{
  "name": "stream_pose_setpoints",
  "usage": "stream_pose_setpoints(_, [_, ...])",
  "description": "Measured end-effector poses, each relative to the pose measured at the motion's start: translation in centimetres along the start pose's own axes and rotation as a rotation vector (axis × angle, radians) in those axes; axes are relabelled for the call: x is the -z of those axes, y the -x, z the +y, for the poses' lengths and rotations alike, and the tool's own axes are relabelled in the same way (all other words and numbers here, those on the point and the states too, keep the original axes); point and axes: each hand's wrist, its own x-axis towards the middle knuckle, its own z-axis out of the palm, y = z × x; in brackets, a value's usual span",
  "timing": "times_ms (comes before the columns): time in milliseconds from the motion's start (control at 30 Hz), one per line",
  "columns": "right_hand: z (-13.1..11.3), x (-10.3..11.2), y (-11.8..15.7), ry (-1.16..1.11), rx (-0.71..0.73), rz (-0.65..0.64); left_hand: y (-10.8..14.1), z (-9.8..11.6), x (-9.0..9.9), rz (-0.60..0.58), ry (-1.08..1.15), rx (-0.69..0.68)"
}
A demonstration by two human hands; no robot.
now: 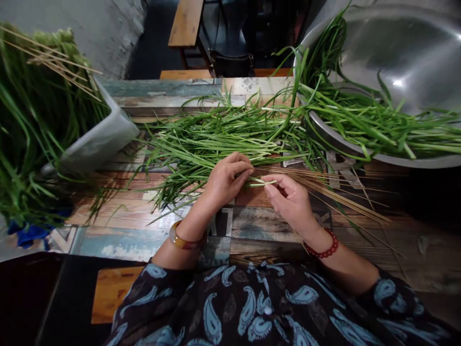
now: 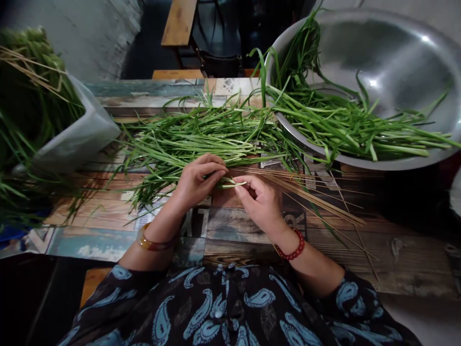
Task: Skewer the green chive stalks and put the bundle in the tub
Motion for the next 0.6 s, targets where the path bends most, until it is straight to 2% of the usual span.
stream_pose_setpoints(133, [0.3,0.1,0.0,0.025,-0.017,0.013,0.0,-0.6,1.2,0.111,-0.102,0.031])
stream_pose_setpoints(233, [0.4,0.1,0.2,0.022,-0.012,0.026,0.1,-1.2,1.9,0.105,-0.181,0.046])
stream_pose_setpoints(467, [0.5,-0.1,0.6,0.147,0.068,0.001,0.2,-0.7,1.6,-0.199,-0.437,-0.090])
stream_pose_setpoints(600, [0.3,-0.1,0.6,0.212,0.119,-0.005,0.1,-0.7,1.3,-0.243,-0.564,-0.068])
